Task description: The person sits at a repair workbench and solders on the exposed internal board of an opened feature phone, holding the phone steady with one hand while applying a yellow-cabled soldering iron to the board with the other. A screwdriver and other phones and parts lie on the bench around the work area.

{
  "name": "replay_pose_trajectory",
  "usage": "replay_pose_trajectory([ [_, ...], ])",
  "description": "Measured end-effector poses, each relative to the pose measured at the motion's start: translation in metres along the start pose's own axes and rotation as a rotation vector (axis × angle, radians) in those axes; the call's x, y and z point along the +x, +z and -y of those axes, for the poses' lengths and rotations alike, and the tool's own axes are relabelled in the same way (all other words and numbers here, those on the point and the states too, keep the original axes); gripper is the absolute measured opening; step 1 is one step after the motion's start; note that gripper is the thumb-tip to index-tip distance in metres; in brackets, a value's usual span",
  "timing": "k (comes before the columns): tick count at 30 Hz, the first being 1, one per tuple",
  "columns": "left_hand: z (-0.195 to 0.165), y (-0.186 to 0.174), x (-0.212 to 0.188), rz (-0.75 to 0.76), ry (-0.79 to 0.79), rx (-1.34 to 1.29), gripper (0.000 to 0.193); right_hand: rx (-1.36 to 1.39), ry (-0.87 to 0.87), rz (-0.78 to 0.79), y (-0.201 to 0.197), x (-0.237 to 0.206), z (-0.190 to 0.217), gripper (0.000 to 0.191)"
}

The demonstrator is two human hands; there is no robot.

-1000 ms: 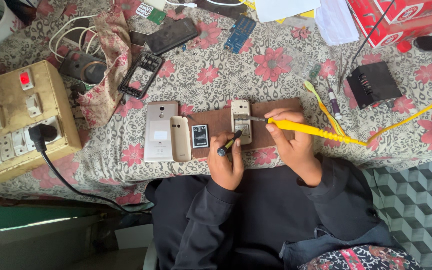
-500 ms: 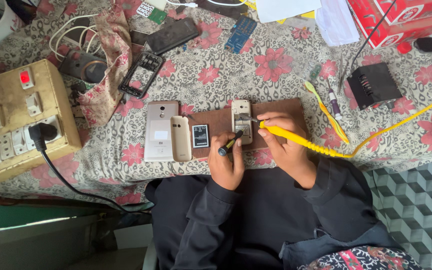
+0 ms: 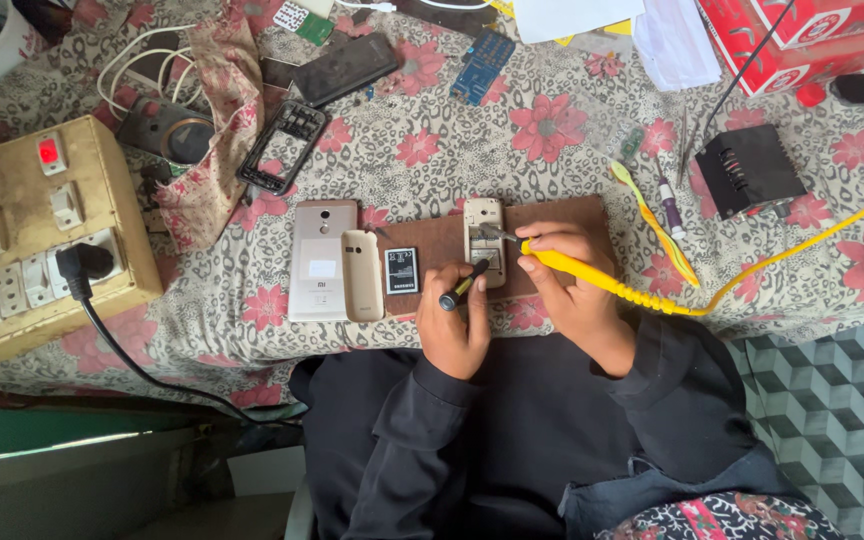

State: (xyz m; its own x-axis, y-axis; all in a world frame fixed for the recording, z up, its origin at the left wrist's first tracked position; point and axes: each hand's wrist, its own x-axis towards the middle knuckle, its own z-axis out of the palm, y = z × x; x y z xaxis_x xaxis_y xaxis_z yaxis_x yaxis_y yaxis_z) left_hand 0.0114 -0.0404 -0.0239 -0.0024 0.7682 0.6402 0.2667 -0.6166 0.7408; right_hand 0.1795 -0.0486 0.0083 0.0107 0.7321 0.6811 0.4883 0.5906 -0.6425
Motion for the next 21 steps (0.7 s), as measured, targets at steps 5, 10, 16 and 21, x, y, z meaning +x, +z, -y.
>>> replay_pose_trajectory([
  [5, -0.0022, -0.0006, 0.0011, 0.002, -0.013, 0.005, 0.018, -0.002, -0.002, -0.004, -0.0001, 0.0012, 0.0011, 0.022],
  [10, -0.0028, -0.0010, 0.0018, 0.001, -0.013, 0.011, 0.018, -0.011, -0.001, 0.001, -0.0009, 0.0020, 0.0016, 0.021],
  [16, -0.0035, -0.0014, 0.0015, 0.019, -0.043, 0.009, 0.017, -0.010, 0.018, 0.019, 0.0000, 0.0032, 0.0047, 0.020],
  [21, -0.0040, -0.0003, 0.0018, 0.040, -0.042, 0.053, 0.019, -0.010, 0.026, 0.072, 0.0023, 0.0021, 0.0091, 0.018],
])
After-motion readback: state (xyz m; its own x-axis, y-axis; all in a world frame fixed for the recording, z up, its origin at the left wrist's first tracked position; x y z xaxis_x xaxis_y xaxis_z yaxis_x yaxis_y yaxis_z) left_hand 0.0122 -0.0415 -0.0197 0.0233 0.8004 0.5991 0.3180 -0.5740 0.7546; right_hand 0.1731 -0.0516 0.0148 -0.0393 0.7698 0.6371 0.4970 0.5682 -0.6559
